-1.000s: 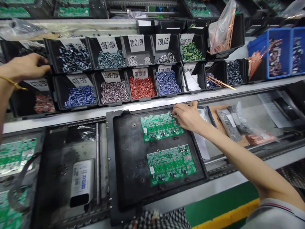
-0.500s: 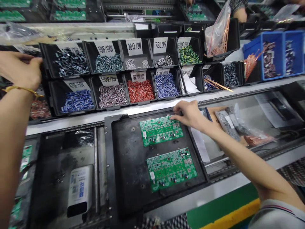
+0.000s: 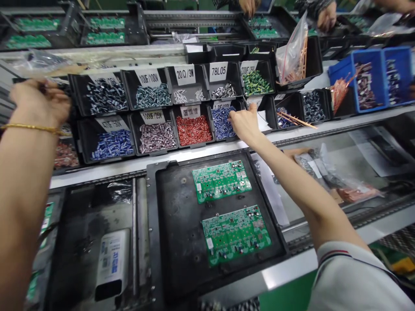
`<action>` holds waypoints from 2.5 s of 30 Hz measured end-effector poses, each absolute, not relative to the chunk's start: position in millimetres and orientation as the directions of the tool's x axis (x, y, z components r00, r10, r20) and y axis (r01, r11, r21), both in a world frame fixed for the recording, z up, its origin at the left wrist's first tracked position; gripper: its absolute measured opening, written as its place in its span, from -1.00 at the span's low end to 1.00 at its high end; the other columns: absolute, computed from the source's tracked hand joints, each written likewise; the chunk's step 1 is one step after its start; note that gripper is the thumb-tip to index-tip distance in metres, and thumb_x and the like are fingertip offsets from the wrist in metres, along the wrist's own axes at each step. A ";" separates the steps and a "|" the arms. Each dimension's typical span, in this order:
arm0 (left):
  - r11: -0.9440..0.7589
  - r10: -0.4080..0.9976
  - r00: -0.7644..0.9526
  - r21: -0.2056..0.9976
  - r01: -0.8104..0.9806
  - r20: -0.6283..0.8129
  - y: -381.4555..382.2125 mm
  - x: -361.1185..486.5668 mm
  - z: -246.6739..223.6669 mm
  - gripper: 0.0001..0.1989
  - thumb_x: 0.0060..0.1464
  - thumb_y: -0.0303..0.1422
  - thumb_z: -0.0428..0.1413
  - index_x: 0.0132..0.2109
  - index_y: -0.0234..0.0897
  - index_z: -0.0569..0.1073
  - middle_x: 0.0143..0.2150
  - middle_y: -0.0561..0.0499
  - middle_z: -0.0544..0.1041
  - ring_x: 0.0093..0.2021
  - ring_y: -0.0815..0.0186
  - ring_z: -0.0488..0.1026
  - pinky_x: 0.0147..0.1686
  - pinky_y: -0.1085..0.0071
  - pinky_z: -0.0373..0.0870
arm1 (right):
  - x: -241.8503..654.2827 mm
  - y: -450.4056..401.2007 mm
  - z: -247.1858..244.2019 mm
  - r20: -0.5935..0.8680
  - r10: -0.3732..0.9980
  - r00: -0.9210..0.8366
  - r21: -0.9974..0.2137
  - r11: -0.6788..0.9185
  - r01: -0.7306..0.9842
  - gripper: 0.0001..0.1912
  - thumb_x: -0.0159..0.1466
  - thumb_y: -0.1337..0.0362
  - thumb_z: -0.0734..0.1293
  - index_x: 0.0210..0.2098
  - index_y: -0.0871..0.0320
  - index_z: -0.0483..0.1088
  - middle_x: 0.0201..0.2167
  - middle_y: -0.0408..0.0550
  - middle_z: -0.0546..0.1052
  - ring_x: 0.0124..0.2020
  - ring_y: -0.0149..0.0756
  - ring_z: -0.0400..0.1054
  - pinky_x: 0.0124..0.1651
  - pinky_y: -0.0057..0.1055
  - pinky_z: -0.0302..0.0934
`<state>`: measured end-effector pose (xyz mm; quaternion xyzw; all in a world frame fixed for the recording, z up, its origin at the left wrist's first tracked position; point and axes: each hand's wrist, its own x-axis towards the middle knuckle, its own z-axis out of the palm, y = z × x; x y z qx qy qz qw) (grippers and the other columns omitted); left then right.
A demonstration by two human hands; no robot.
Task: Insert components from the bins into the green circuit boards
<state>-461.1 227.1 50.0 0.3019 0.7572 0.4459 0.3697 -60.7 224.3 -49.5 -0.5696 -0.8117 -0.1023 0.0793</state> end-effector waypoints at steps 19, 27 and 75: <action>0.701 0.629 0.347 0.316 -0.639 -0.696 78.8 -185.8 3.1 -0.78 0.20 -0.57 -0.12 -0.13 -0.45 0.40 -0.43 -0.04 0.44 -0.42 0.43 0.43 -0.28 0.51 0.42 | -49.0 79.7 10.9 0.255 0.824 -0.505 -0.159 0.551 0.819 -0.73 0.28 0.29 0.12 -0.31 0.11 0.45 -0.23 -0.08 0.53 -0.22 -0.23 0.33 -0.16 -0.24 -0.21; 0.764 0.625 0.358 0.448 -0.464 -0.694 53.8 -207.0 -18.6 -0.77 0.18 -0.62 -0.13 -0.26 -0.47 0.42 -0.25 -0.21 0.52 -0.30 0.39 0.49 -0.21 0.49 0.39 | -17.4 122.2 -20.9 0.008 0.747 -0.664 -0.304 0.635 0.710 -0.80 0.22 0.33 0.17 -0.37 0.12 0.43 -0.28 -0.14 0.54 -0.27 -0.30 0.35 -0.24 -0.31 -0.18; 0.876 0.454 0.492 0.474 -0.093 -0.743 -40.3 -208.3 -22.1 -0.85 0.13 -0.42 0.07 -0.36 -0.44 0.36 -0.46 0.03 0.44 -0.68 0.63 0.15 -0.72 0.65 -0.04 | -0.5 0.6 -29.7 -0.038 0.696 -0.718 -0.289 0.680 0.674 -0.75 0.31 0.37 0.12 -0.34 0.18 0.42 -0.25 -0.07 0.53 -0.22 -0.29 0.36 -0.23 -0.26 -0.19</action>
